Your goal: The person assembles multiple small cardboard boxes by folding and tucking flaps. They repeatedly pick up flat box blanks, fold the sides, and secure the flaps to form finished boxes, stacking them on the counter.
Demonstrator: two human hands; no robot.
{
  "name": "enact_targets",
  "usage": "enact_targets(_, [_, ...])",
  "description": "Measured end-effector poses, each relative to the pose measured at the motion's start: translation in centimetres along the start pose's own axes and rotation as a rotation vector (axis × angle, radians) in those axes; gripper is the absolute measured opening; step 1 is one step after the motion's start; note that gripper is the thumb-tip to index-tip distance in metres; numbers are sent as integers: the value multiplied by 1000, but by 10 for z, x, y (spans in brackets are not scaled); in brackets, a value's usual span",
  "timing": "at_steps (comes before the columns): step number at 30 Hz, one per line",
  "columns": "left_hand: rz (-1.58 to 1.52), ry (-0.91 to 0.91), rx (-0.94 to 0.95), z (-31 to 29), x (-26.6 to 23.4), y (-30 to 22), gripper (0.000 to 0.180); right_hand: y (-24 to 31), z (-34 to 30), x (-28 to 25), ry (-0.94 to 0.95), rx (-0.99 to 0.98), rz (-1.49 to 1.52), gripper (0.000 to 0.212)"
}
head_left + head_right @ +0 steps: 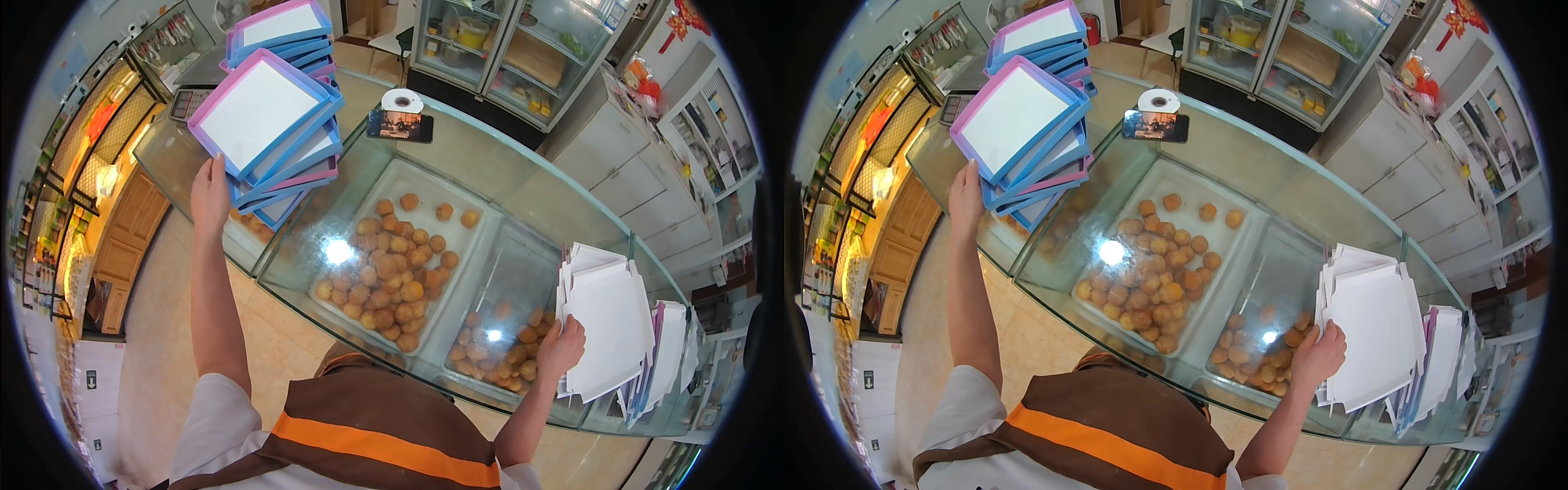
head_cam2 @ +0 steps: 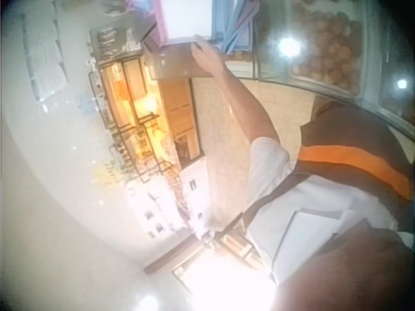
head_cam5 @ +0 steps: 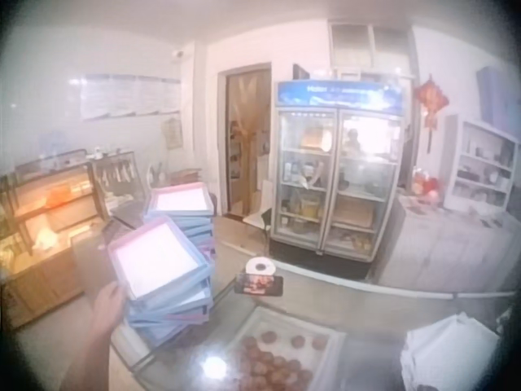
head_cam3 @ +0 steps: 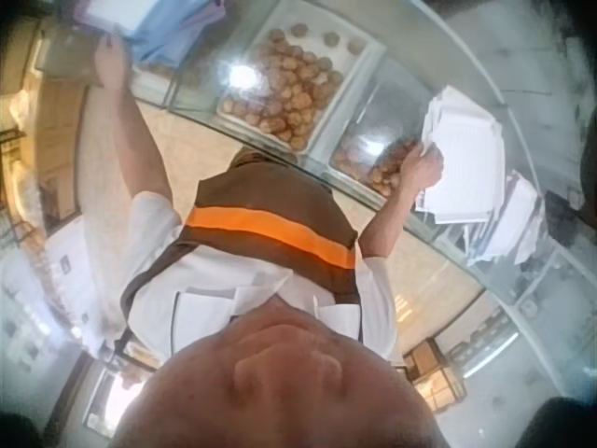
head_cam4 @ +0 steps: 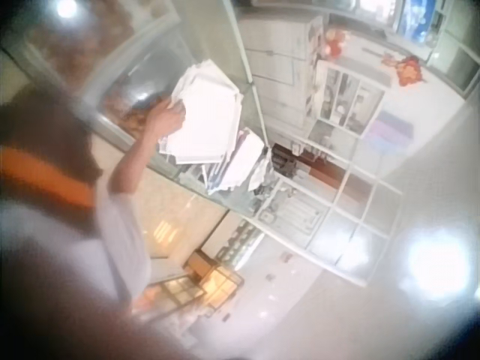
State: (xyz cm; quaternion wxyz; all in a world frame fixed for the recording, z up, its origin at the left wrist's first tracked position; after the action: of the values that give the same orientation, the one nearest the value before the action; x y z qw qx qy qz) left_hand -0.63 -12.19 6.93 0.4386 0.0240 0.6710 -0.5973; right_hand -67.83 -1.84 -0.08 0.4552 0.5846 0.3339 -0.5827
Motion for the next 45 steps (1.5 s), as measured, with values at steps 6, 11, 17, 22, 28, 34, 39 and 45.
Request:
enact_targets(6, [-289,-257,82,-23,-13,6,42,-16,11,6,-29,87,-123,27])
enact_targets(11, [-350,-321,228,-70,-13,-11,31,-27,18,2,-26,143,-135,27])
enact_targets(17, [-419,-51,212,-127,36,-14,22,-17,21,-47,-339,208,-125,20])
enact_targets(22, [-354,244,246,-165,92,-26,17,0,-7,-116,-644,-61,334,19])
enact_targets(28, [-445,531,419,-190,113,-95,39,-19,-47,-134,-601,-407,1420,36])
enact_targets(34, [-856,680,632,-185,110,-131,70,7,-48,-108,7,-489,1771,43])
enact_targets(39, [-1016,952,497,-194,116,-129,64,26,-52,-58,-3,-133,1803,33])
enact_targets(45, [-968,913,384,-206,109,-138,66,60,-47,-53,-35,-127,1442,38])
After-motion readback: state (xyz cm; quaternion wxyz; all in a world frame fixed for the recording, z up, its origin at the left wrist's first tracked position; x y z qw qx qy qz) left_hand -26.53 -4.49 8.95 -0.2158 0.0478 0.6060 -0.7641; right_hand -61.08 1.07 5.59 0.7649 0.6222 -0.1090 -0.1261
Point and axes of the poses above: each hand's wrist, its own z-axis towards the middle knuckle, its own x-axis out of the palm, y = z × x, the point moved 2 cm from there along z, towards the middle knuckle, and after that the axes turned 15 degrees about y, right-handed, at the moved point
